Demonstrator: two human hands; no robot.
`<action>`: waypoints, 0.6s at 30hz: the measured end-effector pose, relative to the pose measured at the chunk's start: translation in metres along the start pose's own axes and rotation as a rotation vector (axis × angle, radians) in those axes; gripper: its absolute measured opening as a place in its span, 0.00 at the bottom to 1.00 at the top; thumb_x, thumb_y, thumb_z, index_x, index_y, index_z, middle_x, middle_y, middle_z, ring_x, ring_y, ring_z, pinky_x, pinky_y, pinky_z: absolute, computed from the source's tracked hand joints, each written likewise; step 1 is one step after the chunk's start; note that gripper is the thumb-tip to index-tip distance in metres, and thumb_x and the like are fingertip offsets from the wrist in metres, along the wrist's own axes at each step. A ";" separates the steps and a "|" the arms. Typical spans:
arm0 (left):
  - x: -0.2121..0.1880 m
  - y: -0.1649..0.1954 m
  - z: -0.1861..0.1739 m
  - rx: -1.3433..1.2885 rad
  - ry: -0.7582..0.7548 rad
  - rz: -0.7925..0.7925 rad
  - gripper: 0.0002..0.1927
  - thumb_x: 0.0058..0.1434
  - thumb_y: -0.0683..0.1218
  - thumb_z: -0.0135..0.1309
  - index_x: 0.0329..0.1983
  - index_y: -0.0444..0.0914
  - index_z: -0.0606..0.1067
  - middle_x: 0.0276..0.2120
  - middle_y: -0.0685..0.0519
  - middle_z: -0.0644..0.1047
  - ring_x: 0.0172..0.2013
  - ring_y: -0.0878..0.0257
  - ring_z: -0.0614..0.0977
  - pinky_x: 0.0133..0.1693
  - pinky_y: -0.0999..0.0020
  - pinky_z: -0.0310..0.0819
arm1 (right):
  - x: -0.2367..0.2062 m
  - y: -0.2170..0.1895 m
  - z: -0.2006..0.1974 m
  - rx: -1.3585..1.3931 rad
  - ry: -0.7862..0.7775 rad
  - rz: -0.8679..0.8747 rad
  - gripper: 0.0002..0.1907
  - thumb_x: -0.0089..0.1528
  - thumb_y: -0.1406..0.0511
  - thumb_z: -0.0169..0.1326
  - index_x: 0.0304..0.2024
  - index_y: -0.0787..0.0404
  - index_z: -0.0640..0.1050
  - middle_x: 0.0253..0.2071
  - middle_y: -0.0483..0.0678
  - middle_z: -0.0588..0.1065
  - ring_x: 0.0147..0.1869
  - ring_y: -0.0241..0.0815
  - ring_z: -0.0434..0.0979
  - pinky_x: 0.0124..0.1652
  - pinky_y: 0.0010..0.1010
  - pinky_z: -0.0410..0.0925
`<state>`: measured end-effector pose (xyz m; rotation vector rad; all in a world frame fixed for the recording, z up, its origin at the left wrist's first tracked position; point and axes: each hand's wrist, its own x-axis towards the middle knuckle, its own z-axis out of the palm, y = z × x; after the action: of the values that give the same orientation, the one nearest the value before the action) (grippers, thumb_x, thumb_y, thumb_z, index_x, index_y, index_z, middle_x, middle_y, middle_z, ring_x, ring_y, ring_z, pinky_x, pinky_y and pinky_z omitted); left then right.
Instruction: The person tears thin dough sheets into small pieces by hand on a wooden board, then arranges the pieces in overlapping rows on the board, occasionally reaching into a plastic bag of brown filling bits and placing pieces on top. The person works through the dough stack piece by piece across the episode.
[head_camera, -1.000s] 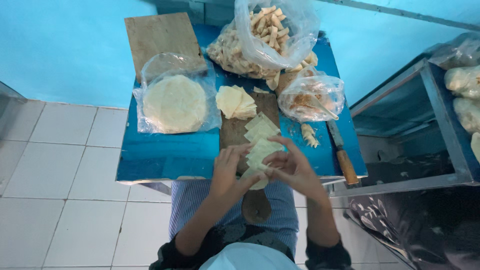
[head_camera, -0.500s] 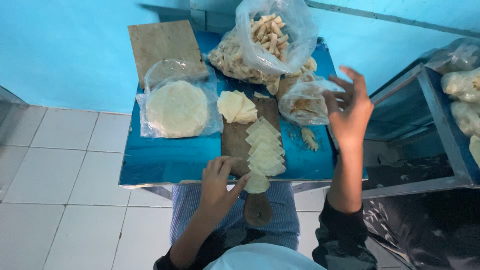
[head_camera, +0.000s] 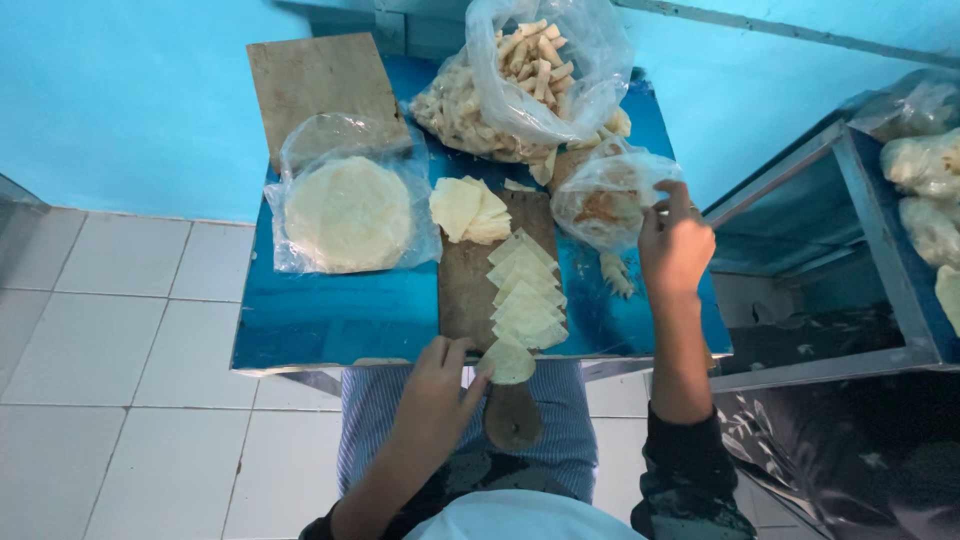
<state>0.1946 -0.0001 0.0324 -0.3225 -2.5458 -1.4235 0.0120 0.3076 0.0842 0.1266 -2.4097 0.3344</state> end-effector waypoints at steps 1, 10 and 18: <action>-0.001 0.001 0.001 -0.011 -0.008 0.000 0.18 0.61 0.45 0.59 0.50 0.31 0.73 0.42 0.41 0.73 0.44 0.43 0.78 0.43 0.53 0.74 | 0.000 -0.003 0.000 0.033 0.033 -0.018 0.17 0.62 0.75 0.61 0.52 0.61 0.75 0.38 0.54 0.81 0.39 0.54 0.83 0.36 0.42 0.73; -0.001 0.001 0.008 0.135 -0.095 -0.071 0.15 0.61 0.47 0.59 0.46 0.34 0.74 0.41 0.44 0.75 0.42 0.47 0.79 0.39 0.56 0.76 | 0.005 -0.002 0.018 0.253 0.057 0.005 0.19 0.62 0.78 0.61 0.54 0.64 0.71 0.37 0.58 0.81 0.39 0.52 0.85 0.34 0.36 0.76; 0.000 0.002 0.019 0.200 -0.156 -0.086 0.11 0.62 0.46 0.58 0.42 0.35 0.73 0.38 0.46 0.74 0.39 0.52 0.79 0.37 0.59 0.75 | 0.002 0.026 0.008 0.431 0.110 0.187 0.18 0.63 0.77 0.61 0.52 0.67 0.71 0.36 0.56 0.82 0.36 0.40 0.86 0.34 0.29 0.76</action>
<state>0.1937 0.0176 0.0245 -0.3052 -2.8319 -1.2003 0.0013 0.3307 0.0744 0.0720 -2.2126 0.9206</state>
